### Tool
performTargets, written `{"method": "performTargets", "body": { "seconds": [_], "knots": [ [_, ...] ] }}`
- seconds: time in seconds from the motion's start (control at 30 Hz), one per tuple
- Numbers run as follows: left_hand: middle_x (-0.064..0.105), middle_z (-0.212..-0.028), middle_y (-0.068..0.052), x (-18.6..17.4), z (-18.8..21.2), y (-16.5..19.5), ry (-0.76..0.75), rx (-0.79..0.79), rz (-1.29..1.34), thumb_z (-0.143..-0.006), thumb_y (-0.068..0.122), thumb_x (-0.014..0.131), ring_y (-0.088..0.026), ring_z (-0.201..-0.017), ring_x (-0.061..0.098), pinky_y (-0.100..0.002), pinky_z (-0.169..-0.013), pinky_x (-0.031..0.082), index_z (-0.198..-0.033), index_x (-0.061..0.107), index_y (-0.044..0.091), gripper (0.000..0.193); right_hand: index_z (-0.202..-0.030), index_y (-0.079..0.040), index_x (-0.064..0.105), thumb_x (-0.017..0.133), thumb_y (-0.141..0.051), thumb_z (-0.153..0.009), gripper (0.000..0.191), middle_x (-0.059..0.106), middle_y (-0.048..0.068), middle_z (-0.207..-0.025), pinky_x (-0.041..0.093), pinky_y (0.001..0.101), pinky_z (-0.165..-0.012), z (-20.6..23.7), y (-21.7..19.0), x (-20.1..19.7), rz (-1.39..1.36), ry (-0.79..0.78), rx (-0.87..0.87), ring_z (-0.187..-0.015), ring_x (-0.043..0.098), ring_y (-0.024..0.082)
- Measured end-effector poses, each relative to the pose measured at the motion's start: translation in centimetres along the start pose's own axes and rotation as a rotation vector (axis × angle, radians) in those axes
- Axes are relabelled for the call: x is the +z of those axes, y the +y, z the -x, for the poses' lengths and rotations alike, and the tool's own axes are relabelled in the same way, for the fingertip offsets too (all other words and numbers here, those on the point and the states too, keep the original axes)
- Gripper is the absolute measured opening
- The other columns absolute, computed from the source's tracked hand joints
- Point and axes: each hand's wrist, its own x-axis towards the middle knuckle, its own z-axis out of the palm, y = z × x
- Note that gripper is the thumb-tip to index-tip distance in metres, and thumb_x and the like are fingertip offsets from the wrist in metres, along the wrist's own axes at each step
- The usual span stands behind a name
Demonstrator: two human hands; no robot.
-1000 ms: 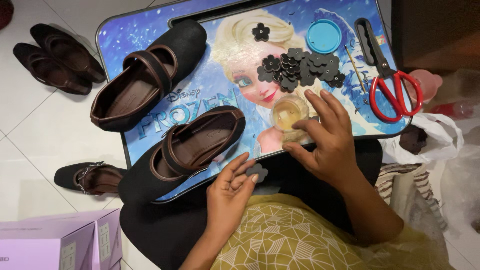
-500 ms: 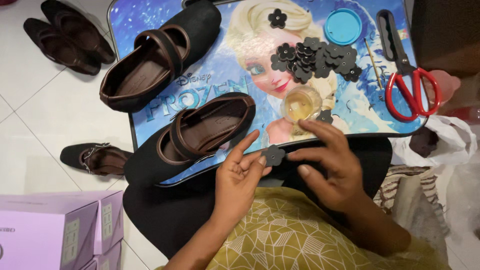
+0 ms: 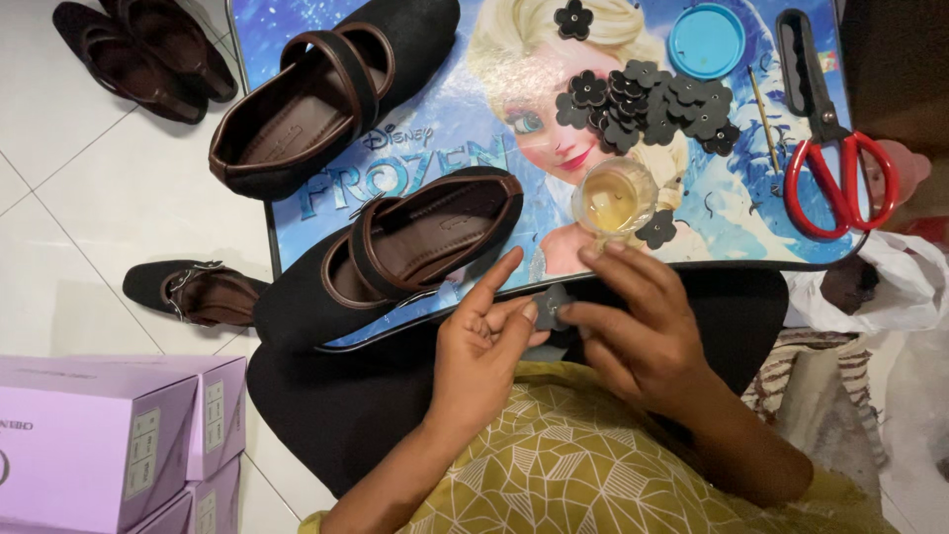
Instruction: The person sits on the floor and glues black flower-shaped decorations onto the straps of black Mary Jane shoes. They dip each flower into a cup of glue, press it onto a shoe strap, then set the finished shoe aside and pick up the next pair.
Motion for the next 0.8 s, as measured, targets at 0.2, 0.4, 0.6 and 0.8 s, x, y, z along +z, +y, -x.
{"method": "performTargets", "body": {
  "seconds": [0.2, 0.4, 0.6, 0.8],
  "knots": [
    [0.074, -0.113, -0.01, -0.36, 0.03, -0.63, -0.026, 0.018, -0.039, -0.102, 0.002, 0.056, -0.007, -0.096, 0.067, -0.028, -0.088, 0.061, -0.161, 0.038, 0.007, 0.062, -0.11, -0.01, 0.075, 0.073, 0.001, -0.075, 0.036, 0.057, 0.017, -0.145, 0.044, 0.0502, -0.115, -0.01, -0.11, 0.66, -0.027, 0.004, 0.046, -0.136, 0.052, 0.04],
    [0.073, -0.116, -0.009, -0.65, -0.19, -1.05, -0.012, 0.005, 0.016, -0.101, 0.001, 0.056, -0.007, -0.098, 0.068, -0.027, -0.085, 0.059, -0.162, 0.035, 0.008, 0.064, -0.111, -0.011, 0.076, 0.075, -0.001, -0.074, 0.038, 0.057, 0.018, -0.143, 0.045, 0.0496, -0.112, 0.07, -0.12, 0.76, -0.015, -0.034, -0.074, -0.134, 0.052, 0.041],
    [0.074, -0.11, -0.01, -0.94, -0.26, -0.99, -0.002, 0.011, 0.014, -0.101, 0.001, 0.057, -0.008, -0.093, 0.069, -0.029, -0.085, 0.062, -0.161, 0.036, 0.007, 0.064, -0.11, -0.012, 0.075, 0.074, 0.0, -0.073, 0.039, 0.057, 0.017, -0.142, 0.045, 0.0499, -0.113, 0.32, 0.28, 0.38, 0.022, -0.006, -0.027, -0.133, 0.053, 0.041],
    [0.074, -0.109, -0.009, -0.79, -0.34, -1.08, 0.004, 0.002, 0.029, -0.101, 0.002, 0.058, -0.007, -0.091, 0.068, -0.029, -0.083, 0.062, -0.161, 0.036, 0.007, 0.064, -0.118, -0.01, 0.074, 0.074, 0.002, -0.075, 0.045, 0.058, 0.017, -0.143, 0.046, 0.0489, -0.113, 0.93, -0.04, 0.9, 0.003, 0.003, -0.009, -0.133, 0.054, 0.04]
  ]
}}
